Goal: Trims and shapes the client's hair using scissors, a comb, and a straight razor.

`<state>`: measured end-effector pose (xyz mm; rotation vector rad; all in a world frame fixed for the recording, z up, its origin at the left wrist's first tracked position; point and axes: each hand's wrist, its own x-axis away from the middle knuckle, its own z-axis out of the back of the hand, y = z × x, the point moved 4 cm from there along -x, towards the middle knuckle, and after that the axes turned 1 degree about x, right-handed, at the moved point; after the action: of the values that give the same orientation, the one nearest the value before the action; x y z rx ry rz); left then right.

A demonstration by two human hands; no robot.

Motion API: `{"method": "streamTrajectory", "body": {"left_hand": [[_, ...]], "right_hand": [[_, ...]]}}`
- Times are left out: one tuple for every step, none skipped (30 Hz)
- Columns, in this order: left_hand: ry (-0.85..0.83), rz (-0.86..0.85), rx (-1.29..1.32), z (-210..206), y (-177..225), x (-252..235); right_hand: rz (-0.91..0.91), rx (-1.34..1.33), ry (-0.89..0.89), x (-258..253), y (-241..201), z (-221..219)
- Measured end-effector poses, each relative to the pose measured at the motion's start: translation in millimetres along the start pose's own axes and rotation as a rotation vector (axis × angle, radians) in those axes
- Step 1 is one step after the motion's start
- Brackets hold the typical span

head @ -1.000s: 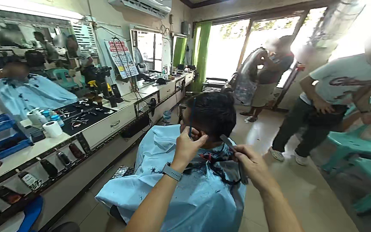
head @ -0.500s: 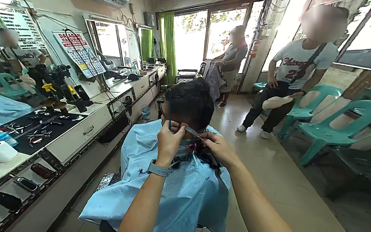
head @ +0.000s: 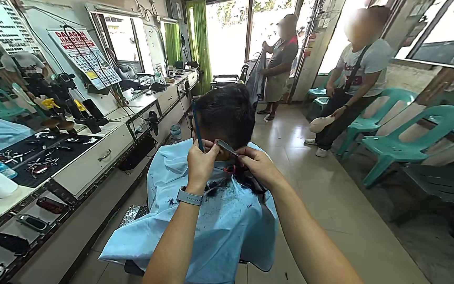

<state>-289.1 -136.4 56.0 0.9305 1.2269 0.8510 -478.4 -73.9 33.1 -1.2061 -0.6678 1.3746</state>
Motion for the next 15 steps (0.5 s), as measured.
{"method": "streamTrajectory", "body": {"left_hand": [[-0.004,0.005,0.002,0.2,0.1,1.1],[-0.006,0.008,0.001,0.6,0.2,2.1],[-0.007,0.009,0.001,1.1,0.4,3.2],[-0.010,0.013,0.001,1.8,0.6,4.2],[-0.014,0.020,0.001,2.4,0.9,5.2],[-0.020,0.025,-0.001,2.6,1.1,5.6],[-0.031,0.023,-0.002,2.8,1.3,5.8],[-0.037,0.021,-0.002,2.8,1.6,5.8],[-0.036,0.019,0.000,2.7,1.8,5.5],[-0.035,0.017,0.005,2.6,1.8,4.7],[-0.032,0.019,0.009,2.5,1.5,3.4],[-0.033,0.025,0.014,2.6,1.1,2.7],[-0.032,0.030,0.020,2.7,0.5,2.1],[-0.031,0.035,0.021,2.9,0.0,1.8],[-0.031,0.041,0.019,3.4,0.3,1.9]], "right_hand": [[-0.004,-0.004,-0.002,-0.4,0.7,-0.4],[-0.008,-0.005,-0.003,-0.8,1.1,-0.6],[-0.009,-0.007,-0.001,-1.2,1.5,-1.0],[-0.007,-0.008,0.001,-1.6,1.8,-1.3],[-0.004,-0.008,0.003,-2.0,1.8,-1.5],[-0.002,-0.004,0.002,-2.2,1.0,-1.3],[0.001,-0.001,0.001,-2.0,-0.1,-0.9],[0.004,0.000,0.002,-1.5,-0.9,-0.8],[0.008,-0.005,0.008,-1.2,-1.4,-0.7],[0.012,-0.014,0.015,-1.2,-1.2,-0.4],[0.014,-0.028,0.020,-1.4,-0.7,-0.3],[0.015,-0.036,0.023,-1.6,-0.2,-0.1],[0.014,-0.040,0.025,-1.7,0.1,-0.4],[0.011,-0.040,0.026,-2.1,0.6,-1.1],[0.005,-0.038,0.026,-2.7,1.2,-2.1]]}}
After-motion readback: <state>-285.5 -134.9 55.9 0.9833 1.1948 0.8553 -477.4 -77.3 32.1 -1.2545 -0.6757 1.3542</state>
